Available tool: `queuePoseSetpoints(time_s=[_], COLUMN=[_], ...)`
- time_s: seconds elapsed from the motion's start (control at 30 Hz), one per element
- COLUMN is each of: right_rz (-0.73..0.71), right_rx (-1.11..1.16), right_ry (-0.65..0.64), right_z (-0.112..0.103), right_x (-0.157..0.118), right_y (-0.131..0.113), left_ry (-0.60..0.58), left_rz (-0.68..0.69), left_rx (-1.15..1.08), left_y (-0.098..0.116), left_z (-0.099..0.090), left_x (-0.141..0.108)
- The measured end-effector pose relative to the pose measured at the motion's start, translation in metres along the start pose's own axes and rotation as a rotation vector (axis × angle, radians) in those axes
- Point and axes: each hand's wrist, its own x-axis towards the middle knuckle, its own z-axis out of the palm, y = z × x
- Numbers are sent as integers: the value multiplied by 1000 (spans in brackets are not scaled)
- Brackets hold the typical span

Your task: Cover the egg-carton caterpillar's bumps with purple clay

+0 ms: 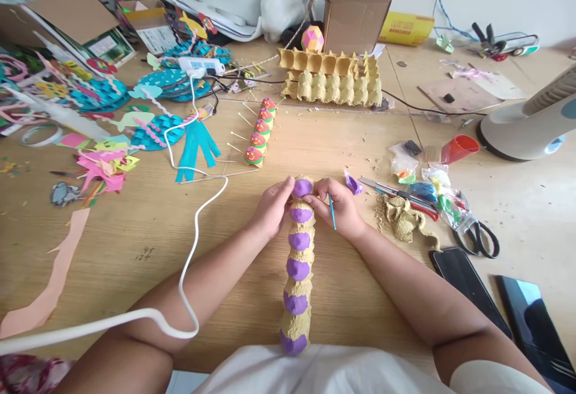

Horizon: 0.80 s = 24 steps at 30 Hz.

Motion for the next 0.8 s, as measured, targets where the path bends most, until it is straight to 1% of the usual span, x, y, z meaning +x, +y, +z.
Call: queuePoseSetpoints(time_s=[0.07,0.17,0.33,0.53,0.7,0.8], right_rz=[-2,-23,-50,43,153,208], right_rx=[-5,-11,13,71,169,228], right_ry=[-18,-56,-60,24,82,73], right_z=[0,1,2,-1,-5,-6], right_x=[0,0,0,2,5,7], right_y=[-2,-5,-6,-2,-1,-2], left_ry=[23,47,4,9,-100,-107], left_rz=[-46,-39,-48,-33,49,44], left_rx=[-34,-27,-44,-90,-45,-26], left_y=[2,6,7,4,3,2], left_z=[1,2,1,0,-3,-5], left_x=[1,1,0,0,-2,-2])
